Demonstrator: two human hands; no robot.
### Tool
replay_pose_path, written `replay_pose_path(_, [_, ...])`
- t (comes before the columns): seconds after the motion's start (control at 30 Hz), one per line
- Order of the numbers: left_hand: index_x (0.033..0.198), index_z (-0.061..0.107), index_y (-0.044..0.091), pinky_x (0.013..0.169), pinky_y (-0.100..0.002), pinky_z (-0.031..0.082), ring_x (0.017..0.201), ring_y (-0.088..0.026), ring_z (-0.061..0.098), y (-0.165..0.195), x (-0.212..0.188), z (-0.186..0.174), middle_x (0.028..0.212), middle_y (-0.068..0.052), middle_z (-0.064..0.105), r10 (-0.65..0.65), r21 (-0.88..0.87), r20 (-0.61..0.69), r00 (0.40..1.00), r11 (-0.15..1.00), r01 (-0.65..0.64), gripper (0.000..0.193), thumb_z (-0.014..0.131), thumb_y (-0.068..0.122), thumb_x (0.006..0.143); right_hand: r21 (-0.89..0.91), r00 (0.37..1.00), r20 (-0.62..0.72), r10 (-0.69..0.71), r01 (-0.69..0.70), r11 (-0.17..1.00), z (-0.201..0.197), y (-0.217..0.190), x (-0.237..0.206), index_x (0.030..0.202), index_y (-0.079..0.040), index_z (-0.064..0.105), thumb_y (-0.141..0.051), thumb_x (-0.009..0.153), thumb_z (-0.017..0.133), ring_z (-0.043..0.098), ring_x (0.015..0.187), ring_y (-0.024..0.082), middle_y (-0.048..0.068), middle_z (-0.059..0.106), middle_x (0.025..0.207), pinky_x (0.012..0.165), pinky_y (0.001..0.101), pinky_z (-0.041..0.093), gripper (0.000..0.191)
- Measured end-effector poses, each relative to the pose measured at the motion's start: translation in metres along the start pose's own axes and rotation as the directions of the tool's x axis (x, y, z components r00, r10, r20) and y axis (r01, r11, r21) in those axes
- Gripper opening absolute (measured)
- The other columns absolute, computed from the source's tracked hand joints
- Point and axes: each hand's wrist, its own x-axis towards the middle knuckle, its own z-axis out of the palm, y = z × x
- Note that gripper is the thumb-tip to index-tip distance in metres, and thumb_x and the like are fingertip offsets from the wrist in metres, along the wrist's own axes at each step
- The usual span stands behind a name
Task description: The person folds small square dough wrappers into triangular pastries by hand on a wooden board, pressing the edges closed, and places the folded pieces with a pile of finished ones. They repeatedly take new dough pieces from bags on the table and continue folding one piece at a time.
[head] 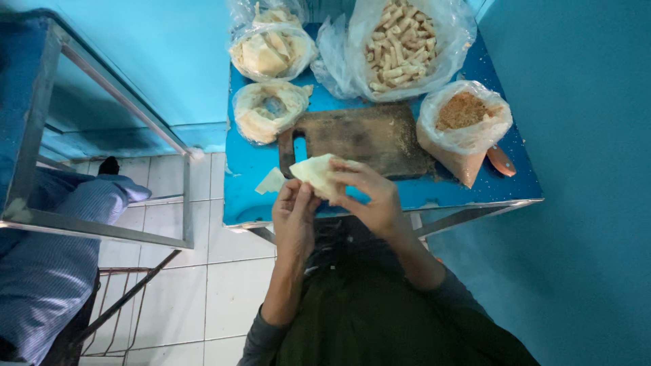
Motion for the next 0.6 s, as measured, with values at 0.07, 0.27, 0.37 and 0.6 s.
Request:
replay_pose_path(0.07, [0.109,0.062,0.003,0.091,-0.032,0.056,0.099,-0.014,0.067,-0.008,-0.003,-0.007,0.108,-0.007,0.068,0.016,-0.047,-0.013,1.0,0.999,-0.017,0.007,0.065,0.007,0.104,0.106,0.991,-0.064,0.117,-0.11,0.988,0.004,-0.001,0.0,0.118,-0.004,0.069,-0.005,0.083,0.082,0.071,0.12,0.03,0.016,0.068,0.132,0.098,0.0364,0.06,0.038])
replay_pose_path(0.27, [0.109,0.061,0.003,0.091,-0.028,0.054,0.101,-0.013,0.068,-0.025,-0.011,-0.001,0.112,-0.008,0.07,0.079,0.042,-0.005,0.997,0.996,-0.079,0.015,0.068,0.002,0.096,-0.045,0.983,-0.136,0.121,-0.128,0.991,0.01,0.007,-0.019,0.109,-0.002,0.073,-0.001,0.09,0.078,0.074,0.115,0.023,0.013,0.072,0.127,0.092,0.0343,0.062,0.019])
replay_pose_path(0.37, [0.113,0.061,0.004,0.091,-0.027,0.054,0.101,-0.012,0.068,-0.026,-0.014,0.003,0.112,-0.008,0.07,0.127,0.227,-0.009,0.992,0.966,-0.121,0.025,0.071,-0.001,0.091,0.283,0.961,-0.066,0.268,-0.24,0.929,0.005,0.019,-0.028,0.11,0.003,0.071,0.0,0.097,0.069,0.07,0.119,0.022,0.014,0.069,0.131,0.096,0.0358,0.06,0.014])
replay_pose_path(0.6, [0.11,0.059,0.001,0.087,-0.028,0.057,0.097,-0.014,0.069,-0.022,-0.015,0.009,0.108,-0.01,0.072,0.084,0.152,-0.06,0.995,0.986,-0.074,0.019,0.07,0.001,0.095,0.798,0.768,0.085,0.634,-0.434,0.418,0.005,0.061,-0.041,0.113,0.0,0.071,-0.002,0.098,0.062,0.071,0.106,0.02,0.014,0.071,0.125,0.092,0.0362,0.059,0.018])
